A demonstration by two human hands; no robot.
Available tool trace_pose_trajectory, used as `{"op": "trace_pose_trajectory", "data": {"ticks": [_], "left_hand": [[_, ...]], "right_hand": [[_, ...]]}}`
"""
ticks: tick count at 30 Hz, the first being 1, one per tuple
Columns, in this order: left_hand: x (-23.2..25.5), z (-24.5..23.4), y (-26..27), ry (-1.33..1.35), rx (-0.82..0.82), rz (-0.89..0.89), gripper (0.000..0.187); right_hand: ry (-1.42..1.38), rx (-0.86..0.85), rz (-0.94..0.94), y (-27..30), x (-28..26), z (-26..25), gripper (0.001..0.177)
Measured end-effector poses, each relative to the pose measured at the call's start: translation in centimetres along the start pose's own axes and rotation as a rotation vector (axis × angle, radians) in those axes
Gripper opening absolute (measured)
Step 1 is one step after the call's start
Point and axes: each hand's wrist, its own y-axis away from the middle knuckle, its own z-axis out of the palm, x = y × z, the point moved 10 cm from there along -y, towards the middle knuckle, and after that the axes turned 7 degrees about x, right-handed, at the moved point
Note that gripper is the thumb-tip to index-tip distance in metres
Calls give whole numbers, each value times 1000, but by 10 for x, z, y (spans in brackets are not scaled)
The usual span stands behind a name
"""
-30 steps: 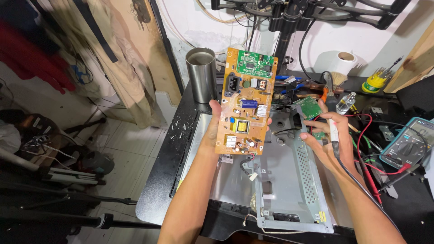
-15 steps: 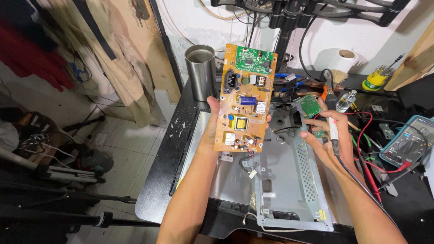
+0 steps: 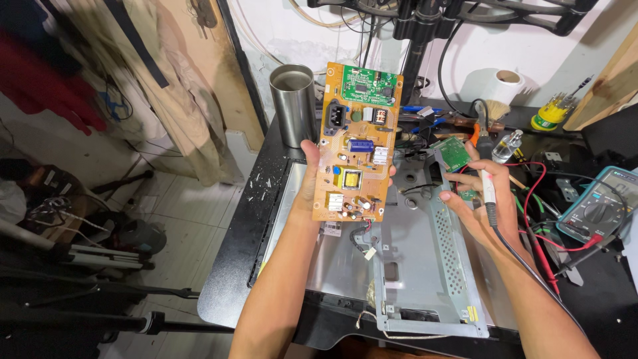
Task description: The person desolders components from a circuit board using a soldering iron and a solder sucker, then uses the soldering iron to reattach connections on the board within an electronic device housing.
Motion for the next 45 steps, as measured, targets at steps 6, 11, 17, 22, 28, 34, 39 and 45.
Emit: {"op": "trace_pose_trajectory", "data": {"ticks": [6,11,17,22,28,34,39,45], "left_hand": [[-3,-3,-1,22,17,-12,130],[0,-6,-2,3,32,12,126],[-2,-11,-5,45,54,-8,119],[2,-11,-7,4,61,29,113],[8,-18,-11,-97,168,77,107],[3,-31,-14,-53,276,52,102],[-2,-24,-15,-72,248,60,98],[-6,-26,-17,-124,265,128,88]], "right_hand": [[-6,4,21,1,2,-1,65],[1,4,22,2,4,-1,66],[-3,7,11,2,3,-1,66],[17,11,5,1,1,-2,66],[15,10,-2,0,-1,-1,66],[-16,-3,3,0,-3,-1,63],[26,-1,-68,-1,-3,-1,66],[105,2,-78,-1,-11,-1,70]]}}
